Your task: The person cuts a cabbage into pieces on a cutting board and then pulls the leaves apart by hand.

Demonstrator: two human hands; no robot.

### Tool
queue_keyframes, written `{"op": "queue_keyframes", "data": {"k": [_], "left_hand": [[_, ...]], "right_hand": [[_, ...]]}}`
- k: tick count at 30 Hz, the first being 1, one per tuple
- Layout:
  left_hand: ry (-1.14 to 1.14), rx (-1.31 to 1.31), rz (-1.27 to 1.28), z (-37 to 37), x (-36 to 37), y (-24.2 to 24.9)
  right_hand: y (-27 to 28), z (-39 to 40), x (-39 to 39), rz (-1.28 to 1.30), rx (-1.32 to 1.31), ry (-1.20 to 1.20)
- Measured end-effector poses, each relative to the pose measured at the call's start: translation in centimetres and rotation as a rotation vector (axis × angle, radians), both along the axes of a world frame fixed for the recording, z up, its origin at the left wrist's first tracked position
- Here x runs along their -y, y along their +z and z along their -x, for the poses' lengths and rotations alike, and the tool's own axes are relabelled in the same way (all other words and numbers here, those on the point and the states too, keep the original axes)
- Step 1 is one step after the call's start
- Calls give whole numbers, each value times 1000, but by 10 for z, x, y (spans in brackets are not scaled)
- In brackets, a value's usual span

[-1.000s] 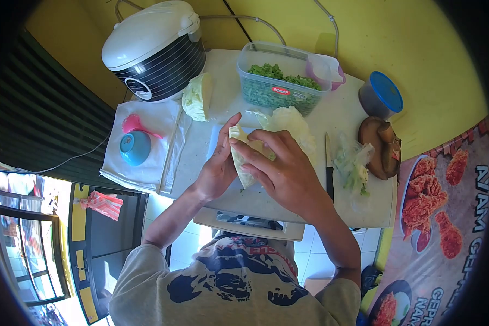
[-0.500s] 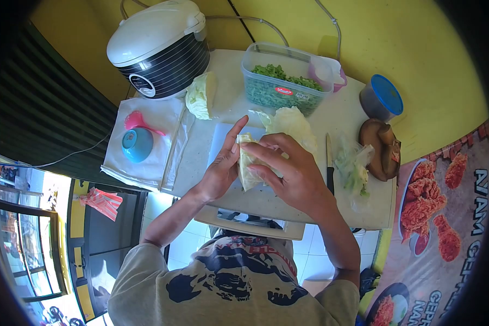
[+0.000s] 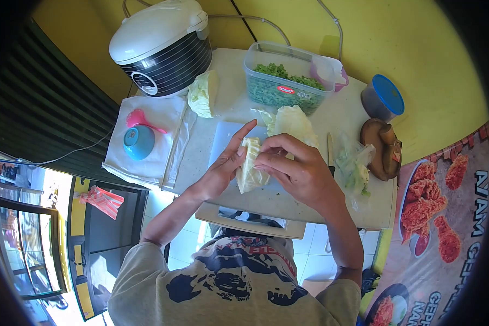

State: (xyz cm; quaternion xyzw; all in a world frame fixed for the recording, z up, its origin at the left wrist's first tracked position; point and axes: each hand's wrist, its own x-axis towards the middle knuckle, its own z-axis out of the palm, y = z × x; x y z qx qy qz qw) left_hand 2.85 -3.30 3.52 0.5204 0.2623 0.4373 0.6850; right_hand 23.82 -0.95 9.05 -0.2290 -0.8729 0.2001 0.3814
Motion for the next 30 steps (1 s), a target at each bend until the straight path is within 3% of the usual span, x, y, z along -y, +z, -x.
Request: {"op": "queue_keyframes", "data": {"k": [5,11,14,17,20,23,30], "left_hand": [[-2,22,65,-1,1,-11],[88,91,212,2,-3,-12],[88,3,163,4,-5,-11],[127,51,143,1,-4,-7],[240,251,224,-9,1,-7],[284,390,231,-12,0,-16],[291,279,141,-8,-1,-19]], "right_hand": [[2,1,4,-99,52,0],[-3,-7,13,40,136,88],[-11,-15,9,161,212,65],[-3,-7,13,207,212,-13],[-9,14,22,195,13,-197],[-29,28,27,257,52,-310],[-46,26,21,234,78,-174]]}}
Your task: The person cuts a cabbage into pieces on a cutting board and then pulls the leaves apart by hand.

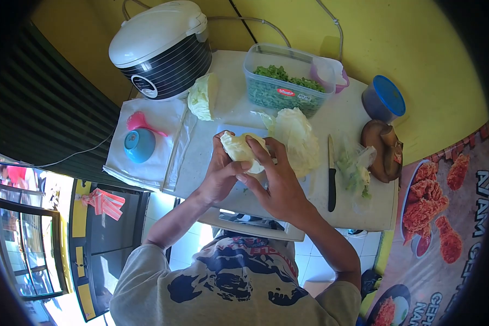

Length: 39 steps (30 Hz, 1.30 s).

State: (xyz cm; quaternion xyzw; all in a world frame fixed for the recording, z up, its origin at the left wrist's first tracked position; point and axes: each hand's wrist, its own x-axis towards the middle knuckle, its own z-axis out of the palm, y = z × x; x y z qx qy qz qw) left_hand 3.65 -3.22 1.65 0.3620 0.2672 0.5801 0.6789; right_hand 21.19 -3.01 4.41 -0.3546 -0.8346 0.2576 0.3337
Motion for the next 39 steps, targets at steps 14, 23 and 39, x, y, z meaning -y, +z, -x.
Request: {"op": "queue_keyframes", "data": {"k": [14,23,39], "left_hand": [[102,-45,-83,-12,11,5],[145,-172,-203,-12,7,-4],[6,19,-130,13,-10,6]], "right_hand": [[13,0,0,52,25,17],[24,0,-2,71,82,18],[23,-3,-8,116,-249,-66]]}}
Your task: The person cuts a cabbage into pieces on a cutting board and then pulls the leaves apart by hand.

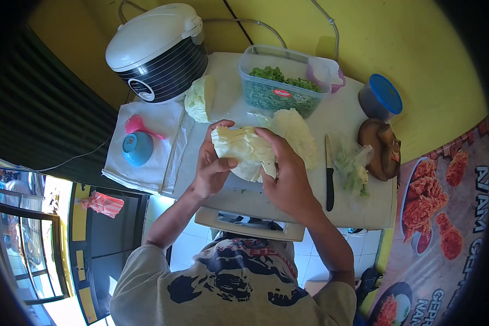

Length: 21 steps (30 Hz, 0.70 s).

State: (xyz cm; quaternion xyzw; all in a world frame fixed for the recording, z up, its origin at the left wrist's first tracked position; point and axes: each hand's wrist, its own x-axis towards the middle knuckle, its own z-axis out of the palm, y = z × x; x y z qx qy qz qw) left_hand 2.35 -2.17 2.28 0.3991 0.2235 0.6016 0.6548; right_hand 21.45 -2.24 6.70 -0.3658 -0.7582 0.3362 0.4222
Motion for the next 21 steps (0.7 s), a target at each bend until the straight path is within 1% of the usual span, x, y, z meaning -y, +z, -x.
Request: {"op": "queue_keyframes", "data": {"k": [2,5,6,8,9,10,11,14,16,17,19,21], "left_hand": [[-34,25,57,3,-1,9],[-22,60,27,6,-4,7],[-64,141,41,6,-5,5],[-150,302,71,7,-7,3],[-173,311,41,8,-7,3],[-199,320,10,10,-8,3],[-222,331,-19,11,-8,3],[-190,372,156,9,-6,8],[-252,480,235,11,-7,3],[-283,533,273,11,-8,1],[-278,540,316,10,-9,-4],[-237,507,329,6,-10,-5]], "right_hand": [[3,0,-2,15,-34,0],[2,2,-5,93,-104,-1],[1,2,-6,129,-130,-2],[-7,-4,-15,121,-107,-39],[-10,-8,-19,117,-97,-58],[-10,-11,-21,231,-93,-94],[-11,-13,-22,243,-122,-86],[-14,-15,-21,297,-204,-66],[-11,-15,-21,335,-259,-67],[-10,-17,-20,345,-245,-62],[-10,-24,-19,369,-213,-50],[-11,-27,-17,340,-171,-98]]}}
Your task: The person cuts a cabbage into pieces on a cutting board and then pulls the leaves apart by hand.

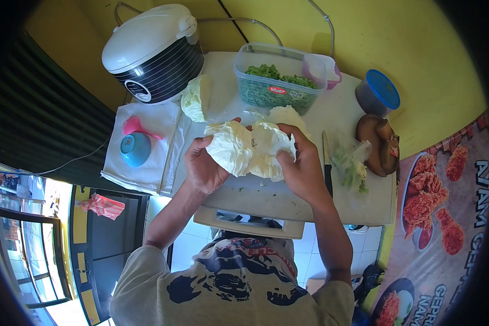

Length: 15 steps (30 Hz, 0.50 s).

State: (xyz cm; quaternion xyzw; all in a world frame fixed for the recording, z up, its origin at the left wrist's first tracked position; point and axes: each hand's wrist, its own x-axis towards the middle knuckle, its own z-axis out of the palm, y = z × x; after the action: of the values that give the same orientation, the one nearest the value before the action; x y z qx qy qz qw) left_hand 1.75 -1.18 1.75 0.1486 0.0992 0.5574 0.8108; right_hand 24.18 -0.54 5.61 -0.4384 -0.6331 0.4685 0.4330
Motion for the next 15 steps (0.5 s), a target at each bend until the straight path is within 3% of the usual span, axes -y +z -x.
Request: {"op": "queue_keyframes", "data": {"k": [11,15], "left_hand": [[179,-304,33,-23,2,16],[155,-272,11,-26,0,17]], "right_hand": [[13,-11,12,-207,104,-308],[5,-17,4,-105,22,-235]]}}
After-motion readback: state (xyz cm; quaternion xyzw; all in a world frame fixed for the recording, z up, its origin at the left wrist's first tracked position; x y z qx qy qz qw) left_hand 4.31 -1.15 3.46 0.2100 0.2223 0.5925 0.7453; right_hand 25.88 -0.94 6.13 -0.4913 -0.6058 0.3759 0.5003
